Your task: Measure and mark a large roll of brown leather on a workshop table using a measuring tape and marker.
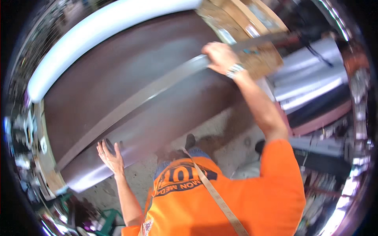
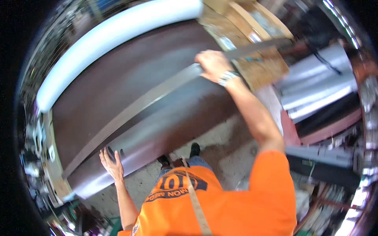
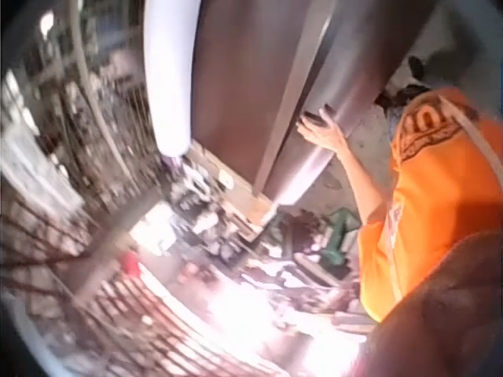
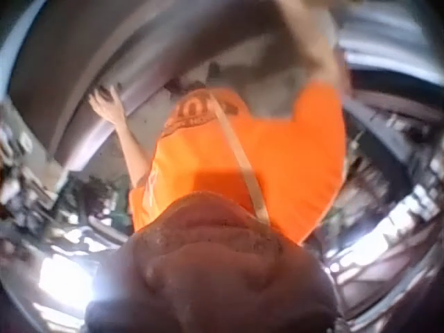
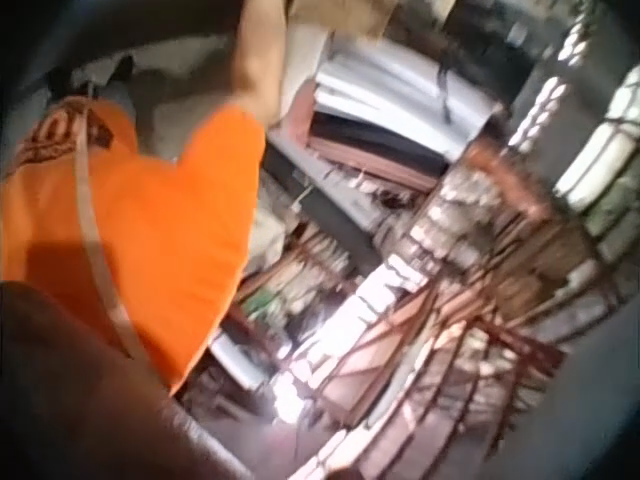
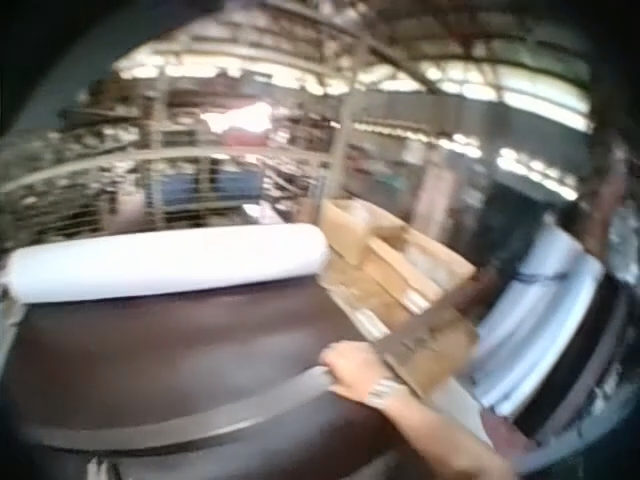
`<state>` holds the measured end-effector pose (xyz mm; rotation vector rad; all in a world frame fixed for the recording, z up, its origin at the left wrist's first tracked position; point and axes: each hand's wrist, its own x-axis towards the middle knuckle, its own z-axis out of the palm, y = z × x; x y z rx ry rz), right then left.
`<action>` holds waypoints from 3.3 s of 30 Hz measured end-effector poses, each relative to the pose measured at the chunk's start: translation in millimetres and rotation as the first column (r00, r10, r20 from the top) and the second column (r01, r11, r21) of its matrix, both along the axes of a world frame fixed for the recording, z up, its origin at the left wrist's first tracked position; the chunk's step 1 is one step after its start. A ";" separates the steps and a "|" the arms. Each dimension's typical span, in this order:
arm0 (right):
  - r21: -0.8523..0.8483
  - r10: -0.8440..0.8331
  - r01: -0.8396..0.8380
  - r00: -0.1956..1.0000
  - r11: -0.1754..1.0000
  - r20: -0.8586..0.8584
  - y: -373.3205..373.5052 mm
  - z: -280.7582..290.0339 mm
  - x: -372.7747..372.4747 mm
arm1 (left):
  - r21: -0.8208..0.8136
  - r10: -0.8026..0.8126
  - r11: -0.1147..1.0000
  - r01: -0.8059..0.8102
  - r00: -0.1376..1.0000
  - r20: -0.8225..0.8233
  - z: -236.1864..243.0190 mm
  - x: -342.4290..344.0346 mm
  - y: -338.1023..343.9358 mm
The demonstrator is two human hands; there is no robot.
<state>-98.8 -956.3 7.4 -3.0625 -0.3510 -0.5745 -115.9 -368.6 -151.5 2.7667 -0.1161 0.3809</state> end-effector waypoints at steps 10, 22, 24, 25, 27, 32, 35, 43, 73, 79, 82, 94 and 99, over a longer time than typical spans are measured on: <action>0.170 -0.095 0.140 0.964 0.975 -0.249 -10.0 -146.7 -7.0 | 0.066 -0.113 0.991 0.119 0.989 -0.095 -34.1 -67.6 -136.2; 0.208 -0.055 0.164 0.894 0.964 -0.446 -9.4 -141.0 6.5 | 0.002 -0.082 0.997 0.082 0.992 -0.100 -29.3 -69.6 -133.2; 0.201 -0.038 0.145 0.889 0.969 -0.457 -7.8 -140.2 7.0 | -0.017 -0.057 0.998 0.055 0.992 -0.113 -24.8 -69.8 -132.9; 0.186 -0.072 0.178 0.880 0.966 -0.470 -7.3 -139.8 7.1 | -0.013 -0.065 0.998 0.063 0.991 -0.120 -22.9 -69.8 -132.9; 0.186 -0.049 0.150 0.887 0.971 -0.459 -7.5 -138.9 6.4 | -0.011 -0.081 0.997 0.080 0.990 -0.117 -20.7 -69.5 -133.0; 0.223 0.003 0.111 0.891 0.969 -0.455 -13.2 -137.0 0.2 | -0.049 -0.066 0.997 0.061 0.991 -0.114 -20.7 -68.0 -134.3; 0.287 0.047 0.076 0.915 0.955 -0.402 -14.5 -139.5 -4.8 | -0.067 -0.054 0.997 0.048 0.994 -0.095 -14.5 -60.7 -135.1; 0.334 -0.013 0.129 0.945 0.934 -0.328 -3.8 -138.9 5.6 | -0.187 -0.009 0.982 0.028 0.995 0.104 0.7 96.6 -120.0; 0.504 0.307 -0.228 0.948 0.833 -0.080 -94.9 -166.3 389.6 | 0.269 -0.149 0.941 0.203 0.967 -0.208 -27.3 405.9 -511.7; 0.228 0.041 0.030 0.953 0.973 -0.299 -212.8 -195.4 421.9 | 0.202 -0.174 0.957 0.206 0.970 -0.167 -20.6 406.9 -517.7; 0.156 -0.156 0.202 0.951 0.967 -0.268 -292.1 -203.5 384.7 | 0.211 -0.162 0.958 0.195 0.973 -0.164 -18.3 408.0 -521.9; 0.086 -0.254 0.275 0.947 0.958 -0.194 -308.1 -213.4 365.7 | 0.193 -0.159 0.965 0.180 0.980 -0.118 -21.7 402.1 -520.7; 0.085 -0.247 0.269 0.947 0.960 -0.205 -308.4 -212.2 361.5 | 0.207 -0.134 0.967 0.150 0.987 -0.092 -28.6 397.8 -517.0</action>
